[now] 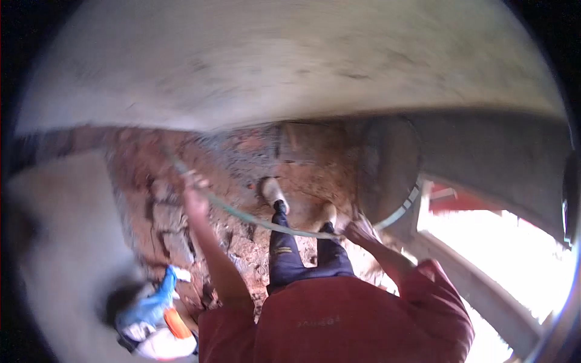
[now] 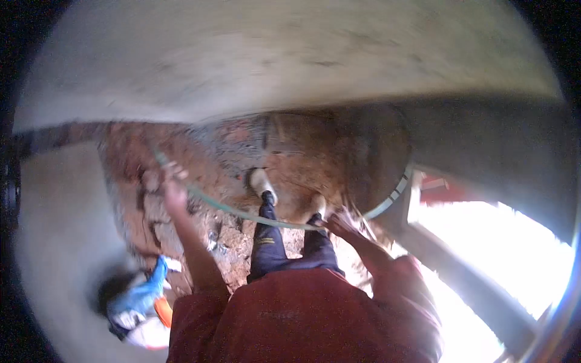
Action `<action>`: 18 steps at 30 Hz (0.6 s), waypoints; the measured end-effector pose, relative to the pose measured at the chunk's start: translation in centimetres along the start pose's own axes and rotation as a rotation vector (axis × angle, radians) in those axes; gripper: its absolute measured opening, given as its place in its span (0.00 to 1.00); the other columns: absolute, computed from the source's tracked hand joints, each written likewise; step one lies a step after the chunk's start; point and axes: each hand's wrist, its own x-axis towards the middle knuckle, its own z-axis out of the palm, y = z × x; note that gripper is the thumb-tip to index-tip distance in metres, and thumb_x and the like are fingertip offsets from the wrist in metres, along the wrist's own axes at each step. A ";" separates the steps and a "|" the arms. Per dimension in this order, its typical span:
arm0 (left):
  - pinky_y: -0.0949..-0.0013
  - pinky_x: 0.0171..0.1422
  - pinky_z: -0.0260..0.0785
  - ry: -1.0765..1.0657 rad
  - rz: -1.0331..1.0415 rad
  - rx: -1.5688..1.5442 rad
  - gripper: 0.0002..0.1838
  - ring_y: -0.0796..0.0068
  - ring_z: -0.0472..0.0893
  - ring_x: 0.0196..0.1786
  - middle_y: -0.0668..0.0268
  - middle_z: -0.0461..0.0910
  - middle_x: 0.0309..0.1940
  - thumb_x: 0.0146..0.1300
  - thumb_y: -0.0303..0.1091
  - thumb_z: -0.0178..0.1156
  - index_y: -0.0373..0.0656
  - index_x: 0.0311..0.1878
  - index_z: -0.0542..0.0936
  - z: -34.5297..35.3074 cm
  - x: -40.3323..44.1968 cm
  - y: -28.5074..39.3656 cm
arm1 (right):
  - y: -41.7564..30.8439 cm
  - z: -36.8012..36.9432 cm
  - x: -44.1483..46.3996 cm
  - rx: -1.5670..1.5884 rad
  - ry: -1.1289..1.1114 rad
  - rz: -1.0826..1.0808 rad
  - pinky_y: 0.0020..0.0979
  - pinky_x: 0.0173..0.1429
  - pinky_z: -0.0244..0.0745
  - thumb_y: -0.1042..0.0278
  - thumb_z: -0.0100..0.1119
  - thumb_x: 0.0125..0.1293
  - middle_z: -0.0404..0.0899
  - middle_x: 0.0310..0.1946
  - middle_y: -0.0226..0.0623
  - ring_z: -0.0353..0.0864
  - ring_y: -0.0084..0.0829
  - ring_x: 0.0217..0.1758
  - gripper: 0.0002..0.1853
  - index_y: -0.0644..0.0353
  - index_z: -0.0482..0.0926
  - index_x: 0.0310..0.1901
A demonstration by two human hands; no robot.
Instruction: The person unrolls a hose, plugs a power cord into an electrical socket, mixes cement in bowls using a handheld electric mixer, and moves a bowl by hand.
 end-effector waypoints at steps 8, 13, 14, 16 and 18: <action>0.55 0.50 0.67 0.206 0.082 0.502 0.20 0.70 0.75 0.47 0.65 0.75 0.46 0.67 0.45 0.54 0.46 0.57 0.69 3.5 -3.0 3.3 | -7.7 -0.6 11.5 0.571 0.452 0.381 0.46 0.55 0.70 0.36 0.52 0.61 0.75 0.50 0.49 0.75 0.49 0.53 0.34 0.63 0.73 0.52; 0.63 0.48 0.69 -0.042 0.244 0.698 0.12 0.67 0.77 0.40 0.61 0.78 0.37 0.65 0.35 0.48 0.40 0.45 0.76 3.0 -8.7 -9.3 | -13.1 -9.0 19.2 1.011 0.552 -0.004 0.40 0.51 0.74 0.37 0.53 0.61 0.81 0.43 0.44 0.80 0.43 0.48 0.29 0.58 0.79 0.46; 0.63 0.45 0.69 0.017 0.532 0.919 0.12 0.69 0.76 0.39 0.62 0.77 0.35 0.65 0.37 0.48 0.39 0.42 0.75 1.8 -8.9 -13.7 | -14.2 -9.3 21.4 1.026 0.540 -0.131 0.40 0.49 0.75 0.39 0.55 0.61 0.82 0.41 0.44 0.81 0.43 0.47 0.27 0.58 0.79 0.46; 0.69 0.42 0.69 0.130 0.212 0.454 0.21 0.75 0.75 0.36 0.66 0.76 0.31 0.67 0.52 0.51 0.40 0.44 0.74 3.4 -10.1 -18.3 | -17.5 -12.3 24.1 0.817 0.416 -0.188 0.40 0.48 0.74 0.37 0.57 0.59 0.81 0.43 0.46 0.80 0.42 0.47 0.30 0.60 0.78 0.47; 0.72 0.40 0.69 0.136 0.331 0.407 0.16 0.77 0.75 0.36 0.69 0.78 0.33 0.69 0.41 0.52 0.38 0.48 0.74 4.7 -10.9 -22.3 | -20.3 -13.3 25.6 0.595 0.343 -0.188 0.41 0.46 0.73 0.35 0.58 0.57 0.79 0.45 0.48 0.79 0.42 0.47 0.34 0.63 0.76 0.47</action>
